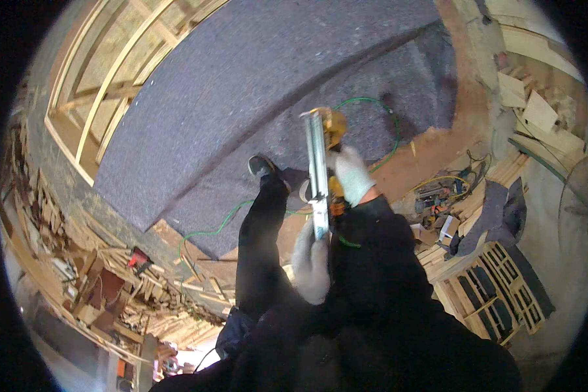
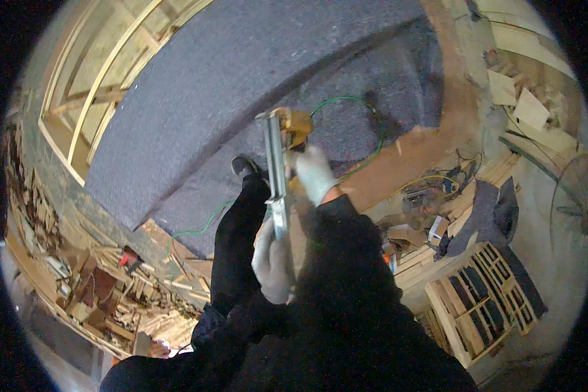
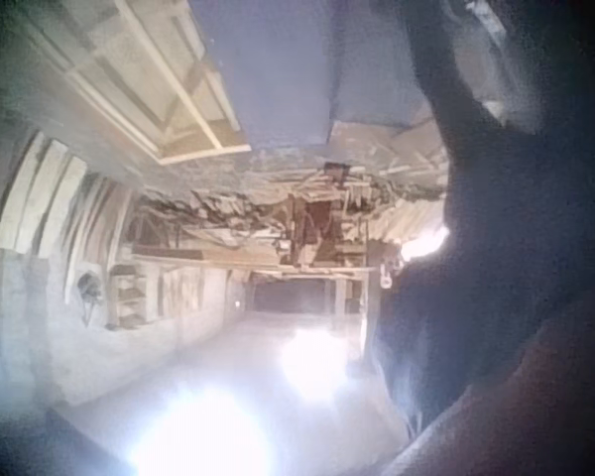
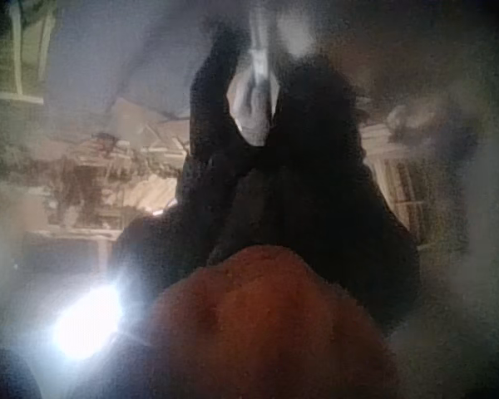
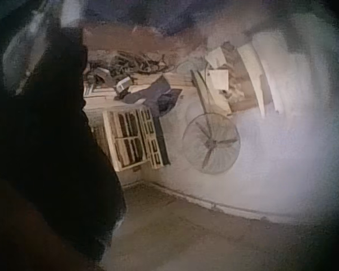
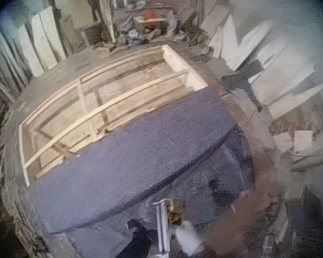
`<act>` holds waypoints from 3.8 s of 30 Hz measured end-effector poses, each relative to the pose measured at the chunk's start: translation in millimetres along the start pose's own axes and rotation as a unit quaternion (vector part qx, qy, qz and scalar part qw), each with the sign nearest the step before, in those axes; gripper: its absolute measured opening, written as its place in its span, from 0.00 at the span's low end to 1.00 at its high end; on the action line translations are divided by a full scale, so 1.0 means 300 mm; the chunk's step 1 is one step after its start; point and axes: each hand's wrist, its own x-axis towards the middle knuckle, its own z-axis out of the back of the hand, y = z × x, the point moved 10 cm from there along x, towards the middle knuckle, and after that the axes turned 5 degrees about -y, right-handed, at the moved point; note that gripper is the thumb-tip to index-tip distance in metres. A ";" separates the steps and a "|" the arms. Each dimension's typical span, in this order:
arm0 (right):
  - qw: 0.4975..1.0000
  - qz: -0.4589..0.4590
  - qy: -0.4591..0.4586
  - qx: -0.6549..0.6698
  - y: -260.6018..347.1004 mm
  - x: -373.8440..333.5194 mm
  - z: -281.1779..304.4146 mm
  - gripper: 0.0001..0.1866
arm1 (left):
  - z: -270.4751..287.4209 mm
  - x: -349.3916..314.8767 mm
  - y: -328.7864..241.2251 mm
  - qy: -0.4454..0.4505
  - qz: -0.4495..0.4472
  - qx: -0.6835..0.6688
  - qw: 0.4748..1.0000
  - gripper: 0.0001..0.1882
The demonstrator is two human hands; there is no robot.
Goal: The person installs a piece of carpet onto a curved wooden frame. They use a pneumatic nail gun to fasten the carpet along the edges, then switch to a utility knife to trim excess material around the frame. The person repeatedly staples and trims to fit the carpet to the curved shape.
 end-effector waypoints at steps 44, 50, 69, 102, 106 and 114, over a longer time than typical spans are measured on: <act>0.864 -0.044 -0.271 -0.422 1.765 -0.982 2.394 0.11 | -1.770 0.506 -0.136 0.081 0.438 -0.305 0.842 0.09; 0.716 0.021 -0.324 -0.618 2.036 -0.910 2.556 0.11 | -1.763 0.554 -0.104 0.149 0.453 -0.185 0.859 0.08; 0.564 -0.275 -0.146 -0.764 0.804 -0.293 3.879 0.27 | -1.576 0.515 0.076 0.150 0.102 0.552 0.814 0.18; 0.730 0.097 0.018 -0.676 3.576 1.227 2.753 0.19 | -2.791 2.028 -1.589 0.063 0.108 0.237 0.963 0.19; 0.981 -0.051 -0.087 -0.166 3.984 1.425 2.679 0.12 | -2.784 2.120 -1.811 0.062 0.066 0.210 0.973 0.21; 0.748 0.058 0.028 -0.661 4.434 1.806 2.388 0.13 | -2.598 2.198 -1.953 -0.057 0.063 0.272 0.958 0.18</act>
